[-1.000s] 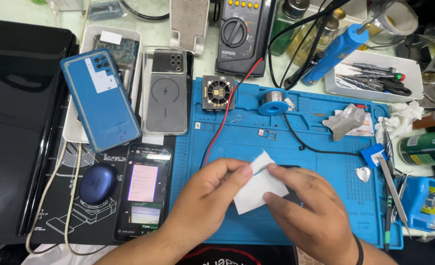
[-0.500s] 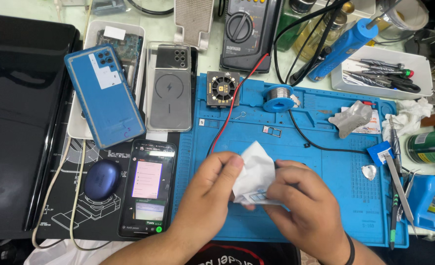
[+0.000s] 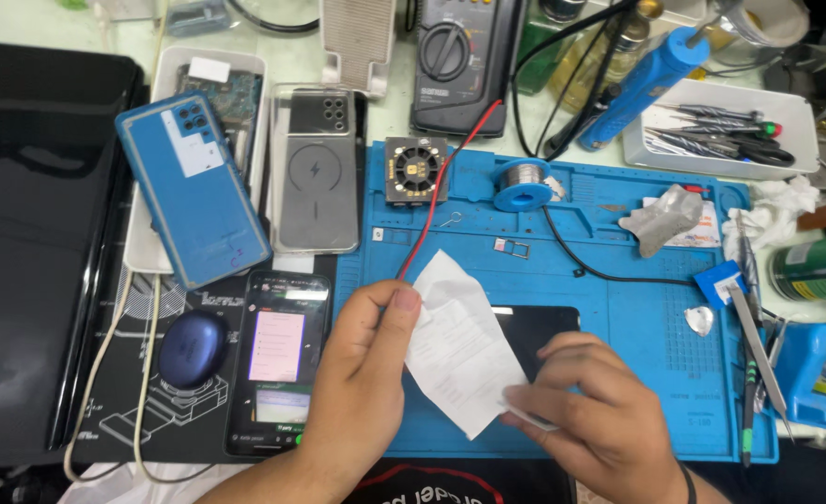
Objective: The person reassembles a disassembled smartphone by connecting internal ribbon cables, seating the battery, and closing the back cover. They then power on the device, test the touchscreen, and insert a SIM card into the tray.
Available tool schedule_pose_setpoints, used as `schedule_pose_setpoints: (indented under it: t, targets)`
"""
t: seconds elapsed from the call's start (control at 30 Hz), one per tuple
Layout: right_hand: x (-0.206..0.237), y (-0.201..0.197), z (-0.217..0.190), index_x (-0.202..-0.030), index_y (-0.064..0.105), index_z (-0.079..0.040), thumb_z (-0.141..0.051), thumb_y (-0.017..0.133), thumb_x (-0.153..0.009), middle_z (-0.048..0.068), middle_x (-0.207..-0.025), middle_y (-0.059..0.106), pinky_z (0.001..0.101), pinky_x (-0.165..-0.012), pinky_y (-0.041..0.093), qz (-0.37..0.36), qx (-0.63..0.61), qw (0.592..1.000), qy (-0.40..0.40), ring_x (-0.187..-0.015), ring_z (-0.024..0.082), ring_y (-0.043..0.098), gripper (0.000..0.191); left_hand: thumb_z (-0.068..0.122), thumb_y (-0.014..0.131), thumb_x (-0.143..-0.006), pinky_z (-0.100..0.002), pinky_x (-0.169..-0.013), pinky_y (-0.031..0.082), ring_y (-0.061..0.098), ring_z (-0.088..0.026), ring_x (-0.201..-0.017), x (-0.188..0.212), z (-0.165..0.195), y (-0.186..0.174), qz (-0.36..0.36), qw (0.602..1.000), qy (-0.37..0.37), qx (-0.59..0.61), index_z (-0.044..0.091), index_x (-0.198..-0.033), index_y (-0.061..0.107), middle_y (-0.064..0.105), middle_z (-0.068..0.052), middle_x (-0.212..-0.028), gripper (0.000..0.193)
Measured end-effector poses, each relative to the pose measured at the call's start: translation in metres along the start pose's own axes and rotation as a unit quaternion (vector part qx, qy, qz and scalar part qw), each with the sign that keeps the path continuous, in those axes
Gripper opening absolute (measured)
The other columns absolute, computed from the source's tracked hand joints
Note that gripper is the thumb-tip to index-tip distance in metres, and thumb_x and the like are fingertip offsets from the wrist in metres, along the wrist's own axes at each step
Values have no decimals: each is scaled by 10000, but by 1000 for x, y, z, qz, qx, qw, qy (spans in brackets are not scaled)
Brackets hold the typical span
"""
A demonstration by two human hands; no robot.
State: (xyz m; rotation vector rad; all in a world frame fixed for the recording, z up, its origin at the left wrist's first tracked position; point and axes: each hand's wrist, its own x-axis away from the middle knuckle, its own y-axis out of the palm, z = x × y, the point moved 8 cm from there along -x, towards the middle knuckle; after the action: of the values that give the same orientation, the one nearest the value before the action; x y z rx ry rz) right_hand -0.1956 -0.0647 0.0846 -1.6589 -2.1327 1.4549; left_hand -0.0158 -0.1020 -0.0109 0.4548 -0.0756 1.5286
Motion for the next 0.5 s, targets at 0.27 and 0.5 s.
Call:
schedule_pose_setpoints:
  t: [0.27,0.5]
  targets:
    - [21,-15,11,-964,701,-81,-86,885,-771,35,-941,765,318,-721,588,-14,-62,998,10,-829,210,766,267,250,505,-1034,-281,-866,524,643,-127,-984,14,-26,38,-197,972,-97,79,-7,-1297,621,713,-86,-1050,386]
    - [48,-117,87,-916,710,9,-72,847,-885,82,-741,666,243,-577,452,206,167,925,272,-617,107,589,163,290,531,-956,-385,-932,556,696,-227,-1055,11,-16,14,-133,986,-98,26,47,-1399,565,776,-174,-1169,506]
